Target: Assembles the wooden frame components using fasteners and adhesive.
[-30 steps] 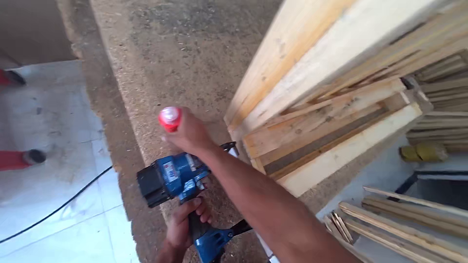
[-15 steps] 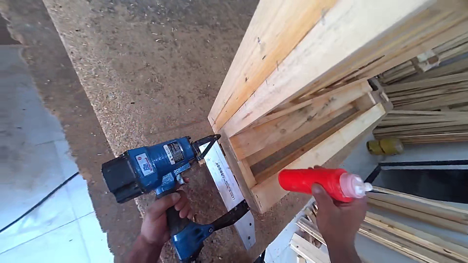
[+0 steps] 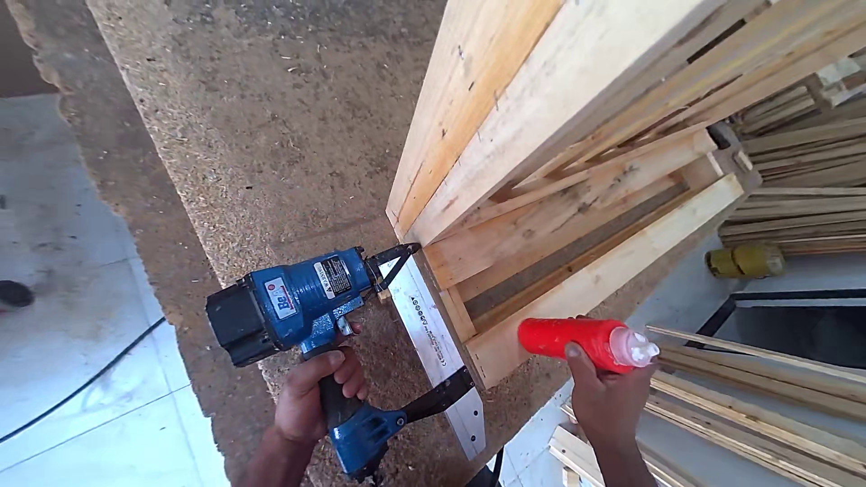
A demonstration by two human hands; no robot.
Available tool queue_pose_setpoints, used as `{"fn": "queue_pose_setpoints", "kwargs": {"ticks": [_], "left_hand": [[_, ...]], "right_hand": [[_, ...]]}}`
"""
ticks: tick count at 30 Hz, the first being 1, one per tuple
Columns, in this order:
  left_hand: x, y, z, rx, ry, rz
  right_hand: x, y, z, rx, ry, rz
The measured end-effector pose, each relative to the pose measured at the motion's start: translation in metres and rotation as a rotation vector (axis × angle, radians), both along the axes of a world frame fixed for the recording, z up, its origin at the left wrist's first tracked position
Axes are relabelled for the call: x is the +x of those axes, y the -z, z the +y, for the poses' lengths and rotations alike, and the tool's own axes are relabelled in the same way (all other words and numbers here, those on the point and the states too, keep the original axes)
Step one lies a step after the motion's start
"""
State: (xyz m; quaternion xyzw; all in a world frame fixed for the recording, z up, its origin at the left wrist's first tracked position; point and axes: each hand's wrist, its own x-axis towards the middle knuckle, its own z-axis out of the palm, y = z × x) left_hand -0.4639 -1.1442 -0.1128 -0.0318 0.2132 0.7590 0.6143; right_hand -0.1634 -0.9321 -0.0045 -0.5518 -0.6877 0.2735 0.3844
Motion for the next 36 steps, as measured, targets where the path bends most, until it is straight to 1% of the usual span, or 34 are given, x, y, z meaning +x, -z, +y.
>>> {"fn": "queue_pose_setpoints", "kwargs": {"ticks": [6,11,26,36], "left_hand": [[-0.001,-0.003,-0.001,0.001,0.014,-0.006],[-0.005,-0.008,-0.001,-0.044,0.023,0.007],[-0.001,-0.014,-0.001,0.026,0.016,0.023],[0.0,-0.027,-0.001,0.0,0.014,0.055]], "right_hand": [[-0.003,0.001,0.002,-0.012,0.006,-0.012],[-0.002,0.004,0.002,0.017,-0.008,-0.01],[-0.001,0.003,-0.001,0.006,-0.008,0.01],[0.009,0.011,-0.001,0.023,-0.049,0.017]]}}
